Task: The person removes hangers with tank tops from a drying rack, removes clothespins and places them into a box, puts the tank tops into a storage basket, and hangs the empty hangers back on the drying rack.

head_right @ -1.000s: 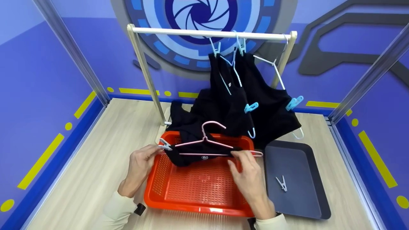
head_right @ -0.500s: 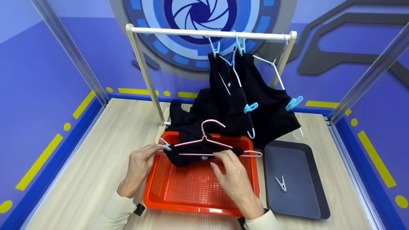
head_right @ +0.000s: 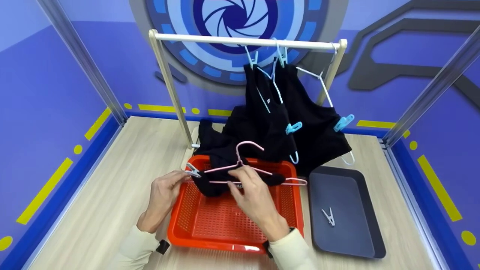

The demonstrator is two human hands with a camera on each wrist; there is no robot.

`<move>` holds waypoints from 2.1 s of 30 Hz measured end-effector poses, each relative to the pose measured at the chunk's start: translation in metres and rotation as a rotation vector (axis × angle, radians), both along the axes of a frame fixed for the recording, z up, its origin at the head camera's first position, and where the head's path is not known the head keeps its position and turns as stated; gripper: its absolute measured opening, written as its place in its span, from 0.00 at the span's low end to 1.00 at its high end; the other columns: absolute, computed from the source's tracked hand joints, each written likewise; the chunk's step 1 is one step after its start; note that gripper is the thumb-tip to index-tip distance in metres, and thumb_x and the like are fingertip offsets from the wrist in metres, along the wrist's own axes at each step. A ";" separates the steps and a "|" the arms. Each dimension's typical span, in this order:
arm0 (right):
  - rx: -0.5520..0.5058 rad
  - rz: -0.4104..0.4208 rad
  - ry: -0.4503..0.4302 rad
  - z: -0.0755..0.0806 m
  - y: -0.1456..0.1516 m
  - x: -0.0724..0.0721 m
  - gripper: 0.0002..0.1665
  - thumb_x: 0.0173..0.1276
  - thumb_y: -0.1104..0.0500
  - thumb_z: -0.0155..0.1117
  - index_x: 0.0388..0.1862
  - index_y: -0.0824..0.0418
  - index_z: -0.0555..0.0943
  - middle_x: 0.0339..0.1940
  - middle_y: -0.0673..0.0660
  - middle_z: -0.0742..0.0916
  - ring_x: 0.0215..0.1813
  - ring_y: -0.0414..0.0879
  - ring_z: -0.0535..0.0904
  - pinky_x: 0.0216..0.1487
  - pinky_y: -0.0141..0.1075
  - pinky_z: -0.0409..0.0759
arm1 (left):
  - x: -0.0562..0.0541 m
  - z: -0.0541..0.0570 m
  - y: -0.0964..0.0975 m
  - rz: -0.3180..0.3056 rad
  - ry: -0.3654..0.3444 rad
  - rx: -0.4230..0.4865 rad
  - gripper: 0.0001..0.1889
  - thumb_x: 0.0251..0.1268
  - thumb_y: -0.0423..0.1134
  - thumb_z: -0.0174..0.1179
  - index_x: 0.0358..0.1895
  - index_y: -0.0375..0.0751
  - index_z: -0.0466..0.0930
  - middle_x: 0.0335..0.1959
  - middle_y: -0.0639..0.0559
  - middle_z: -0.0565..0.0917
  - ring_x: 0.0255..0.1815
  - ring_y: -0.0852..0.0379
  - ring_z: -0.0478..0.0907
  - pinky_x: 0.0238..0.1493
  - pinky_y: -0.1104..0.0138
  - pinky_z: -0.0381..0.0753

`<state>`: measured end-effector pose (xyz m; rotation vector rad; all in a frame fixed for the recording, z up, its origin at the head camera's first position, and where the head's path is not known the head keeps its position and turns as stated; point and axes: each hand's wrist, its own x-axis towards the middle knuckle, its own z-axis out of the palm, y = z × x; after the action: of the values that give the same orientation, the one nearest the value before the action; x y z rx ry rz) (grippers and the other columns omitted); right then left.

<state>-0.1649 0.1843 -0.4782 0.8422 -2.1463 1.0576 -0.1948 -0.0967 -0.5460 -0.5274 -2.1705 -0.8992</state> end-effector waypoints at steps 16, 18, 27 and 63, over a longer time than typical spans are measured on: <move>-0.021 0.052 0.114 -0.006 -0.031 -0.023 0.17 0.64 0.74 0.75 0.51 0.65 0.87 0.47 0.56 0.88 0.49 0.50 0.87 0.54 0.34 0.82 | 0.000 0.001 -0.001 -0.006 0.012 0.000 0.06 0.61 0.29 0.74 0.39 0.42 0.94 0.35 0.54 0.92 0.35 0.54 0.90 0.36 0.58 0.87; -0.015 0.057 0.122 -0.009 -0.034 -0.025 0.18 0.63 0.74 0.76 0.51 0.65 0.87 0.46 0.56 0.88 0.48 0.50 0.87 0.54 0.35 0.83 | -0.001 0.001 -0.001 -0.002 0.012 -0.003 0.05 0.61 0.29 0.74 0.38 0.42 0.94 0.34 0.53 0.91 0.35 0.55 0.90 0.36 0.58 0.87; 0.029 0.085 0.226 -0.016 -0.053 -0.030 0.18 0.63 0.76 0.75 0.51 0.65 0.86 0.49 0.56 0.88 0.50 0.50 0.86 0.52 0.38 0.85 | -0.001 0.000 -0.001 0.007 0.028 -0.007 0.06 0.59 0.28 0.75 0.38 0.41 0.94 0.35 0.54 0.92 0.35 0.55 0.90 0.35 0.59 0.87; 0.200 0.060 0.138 -0.032 -0.095 -0.046 0.21 0.71 0.61 0.76 0.60 0.67 0.85 0.53 0.57 0.89 0.53 0.50 0.85 0.57 0.38 0.84 | -0.003 0.002 -0.002 -0.004 0.034 -0.037 0.12 0.60 0.20 0.69 0.36 0.43 0.93 0.35 0.55 0.92 0.35 0.56 0.90 0.33 0.61 0.87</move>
<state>-0.2110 0.0889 -0.5102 1.0466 -2.1448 0.7977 -0.1978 -0.0984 -0.5442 -0.5611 -2.1599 -0.8481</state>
